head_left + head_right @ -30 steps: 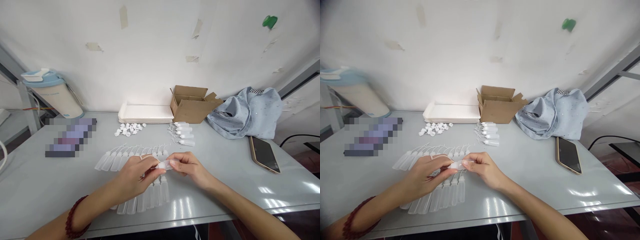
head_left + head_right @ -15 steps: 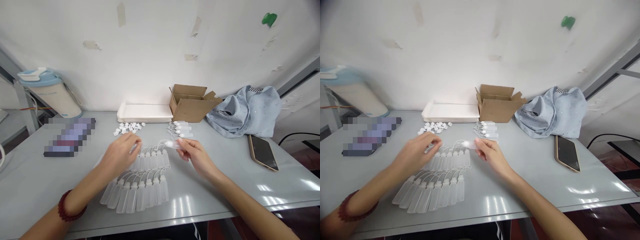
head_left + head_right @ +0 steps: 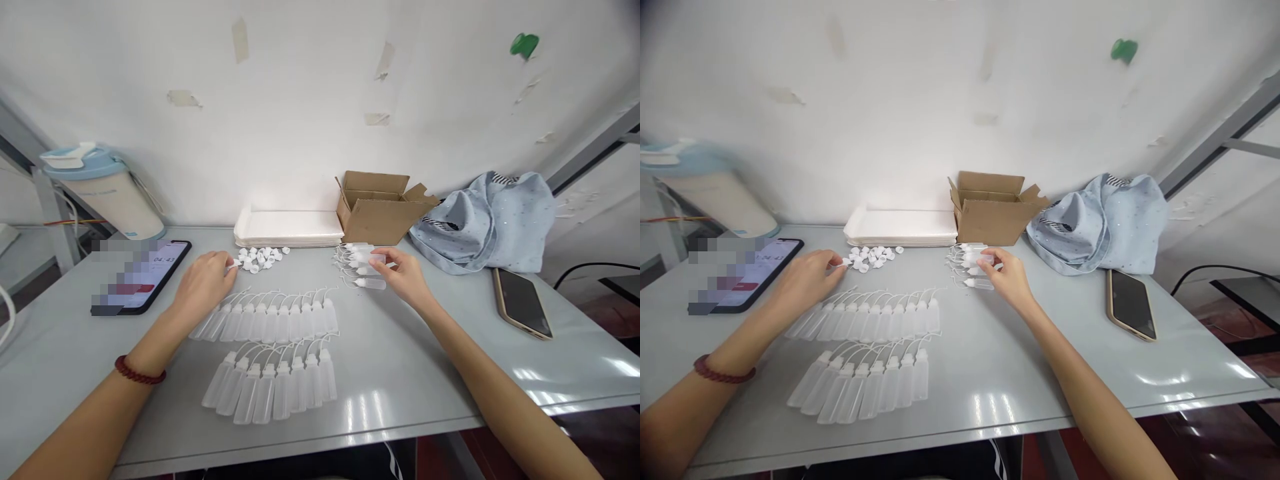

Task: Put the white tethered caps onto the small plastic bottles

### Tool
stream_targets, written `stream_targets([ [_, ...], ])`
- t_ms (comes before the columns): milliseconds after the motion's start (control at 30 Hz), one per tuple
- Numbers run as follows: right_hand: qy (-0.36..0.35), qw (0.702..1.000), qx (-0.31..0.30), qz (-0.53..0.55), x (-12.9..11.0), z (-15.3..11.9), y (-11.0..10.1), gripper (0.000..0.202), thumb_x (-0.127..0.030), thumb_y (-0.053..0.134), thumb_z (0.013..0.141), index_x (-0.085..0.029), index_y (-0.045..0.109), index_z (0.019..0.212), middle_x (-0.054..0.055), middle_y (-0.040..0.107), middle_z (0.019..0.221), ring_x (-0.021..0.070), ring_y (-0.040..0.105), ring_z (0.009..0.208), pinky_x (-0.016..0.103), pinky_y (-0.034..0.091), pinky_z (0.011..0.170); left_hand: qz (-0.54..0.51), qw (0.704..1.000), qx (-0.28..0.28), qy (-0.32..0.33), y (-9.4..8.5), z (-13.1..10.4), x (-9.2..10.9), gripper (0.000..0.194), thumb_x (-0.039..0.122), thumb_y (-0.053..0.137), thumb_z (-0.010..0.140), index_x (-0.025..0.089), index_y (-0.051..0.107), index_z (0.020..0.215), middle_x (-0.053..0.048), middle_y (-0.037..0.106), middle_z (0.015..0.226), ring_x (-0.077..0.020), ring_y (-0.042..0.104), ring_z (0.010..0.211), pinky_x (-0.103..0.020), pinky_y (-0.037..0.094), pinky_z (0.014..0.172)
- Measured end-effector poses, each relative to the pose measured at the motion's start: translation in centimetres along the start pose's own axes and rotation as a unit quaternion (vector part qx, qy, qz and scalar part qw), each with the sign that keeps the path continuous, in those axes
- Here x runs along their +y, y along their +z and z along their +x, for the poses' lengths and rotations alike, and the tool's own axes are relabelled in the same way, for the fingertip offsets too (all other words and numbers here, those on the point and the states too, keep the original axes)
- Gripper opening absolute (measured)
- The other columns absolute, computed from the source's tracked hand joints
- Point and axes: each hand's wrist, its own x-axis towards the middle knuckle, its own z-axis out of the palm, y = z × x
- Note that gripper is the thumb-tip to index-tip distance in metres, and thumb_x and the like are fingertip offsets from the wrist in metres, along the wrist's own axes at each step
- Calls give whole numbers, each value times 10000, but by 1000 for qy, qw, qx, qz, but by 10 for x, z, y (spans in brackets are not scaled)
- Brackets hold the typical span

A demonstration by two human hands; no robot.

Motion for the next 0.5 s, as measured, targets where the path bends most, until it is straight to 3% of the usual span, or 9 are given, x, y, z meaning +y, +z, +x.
stream_targets([
  [300, -23, 998, -40, -52, 15, 7, -2, 330, -379, 580, 727, -136, 686, 922, 52, 655, 777, 105, 440, 448, 289, 409, 510, -51, 999, -16, -7, 7, 4, -7, 273, 303, 433, 742, 162, 620, 882, -113, 704, 876, -289, 649, 855, -342, 471, 708],
  [500, -83, 993, -6, -85, 16, 7, 0, 223, -311, 601, 718, -166, 664, 876, 96, 694, 903, 247, 607, 828, 352, 461, 682, -91, 995, -39, -18, 0, 1, -3, 272, 309, 452, 703, 171, 619, 868, -87, 700, 819, -272, 658, 817, -333, 481, 704],
])
